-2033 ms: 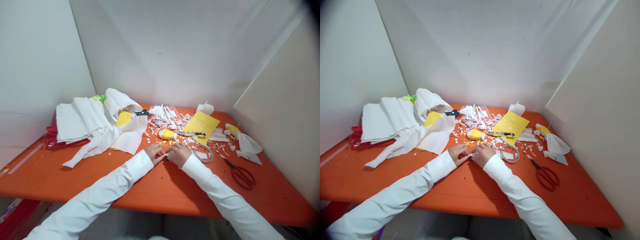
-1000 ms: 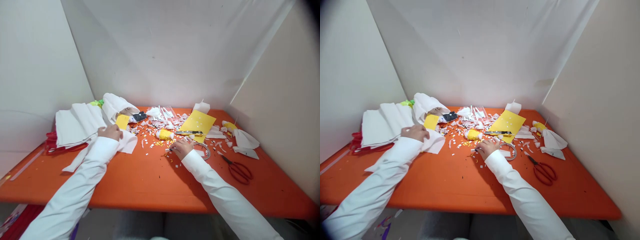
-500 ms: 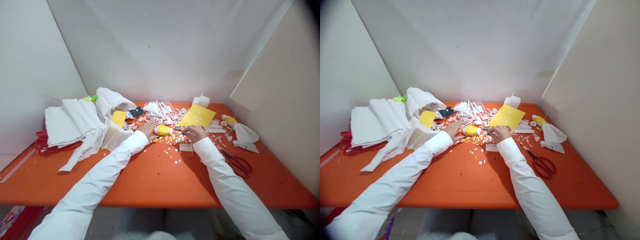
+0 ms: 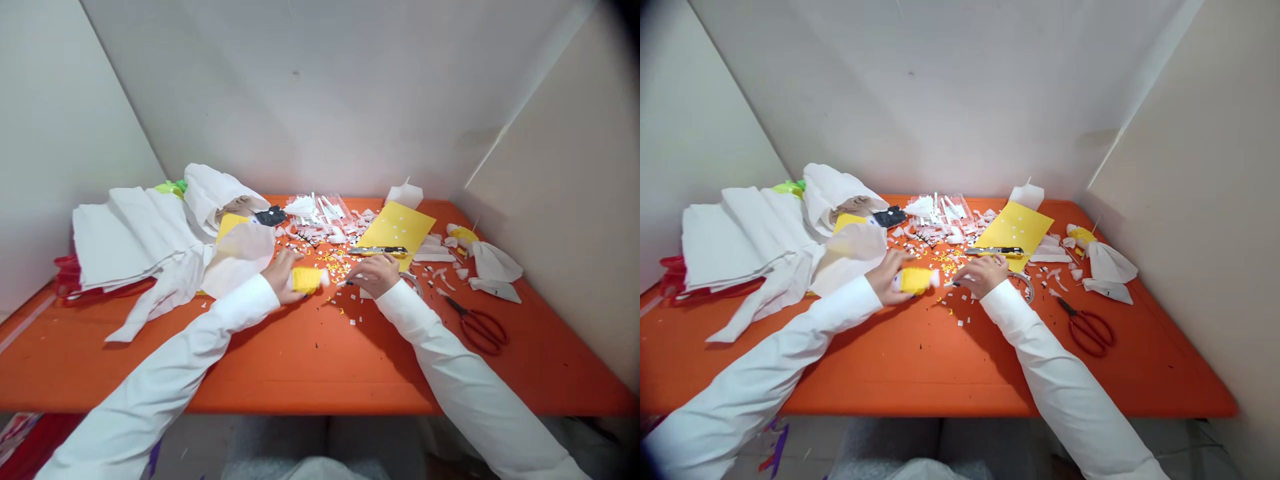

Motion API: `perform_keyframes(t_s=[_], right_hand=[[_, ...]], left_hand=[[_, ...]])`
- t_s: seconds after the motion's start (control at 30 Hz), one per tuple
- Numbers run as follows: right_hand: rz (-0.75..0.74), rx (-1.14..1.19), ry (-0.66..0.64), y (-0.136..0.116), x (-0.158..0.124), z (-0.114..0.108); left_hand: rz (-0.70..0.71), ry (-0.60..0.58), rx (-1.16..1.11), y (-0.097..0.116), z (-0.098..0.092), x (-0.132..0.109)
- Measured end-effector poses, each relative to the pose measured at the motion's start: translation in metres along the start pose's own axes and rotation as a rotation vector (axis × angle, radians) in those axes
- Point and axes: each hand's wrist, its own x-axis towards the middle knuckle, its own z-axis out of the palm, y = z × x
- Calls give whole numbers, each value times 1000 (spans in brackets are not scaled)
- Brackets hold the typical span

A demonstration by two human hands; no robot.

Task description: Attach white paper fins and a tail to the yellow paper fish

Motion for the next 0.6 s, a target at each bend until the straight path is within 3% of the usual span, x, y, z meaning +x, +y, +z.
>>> perform_keyframes(t_s=[0.07, 0.13, 0.27, 0.43, 0.53, 0.6], right_hand=[[-45, 49, -26, -7, -3, 6], [-78, 132, 30, -10, -4, 8], [-78, 240, 149, -8, -4, 8], [-64, 290, 165, -7, -7, 17], [-60, 364, 268, -9, -8, 16], [-28, 394, 334, -10, -8, 12]], left_hand=[[-28, -107, -43, 2, 0, -14], [-5, -162, -46, 4, 0, -21], [29, -226, 15, 8, -3, -13], [14, -190, 86, 2, -1, -3], [0, -101, -105, -4, 5, -7], [-92, -34, -280, -6, 8, -10]])
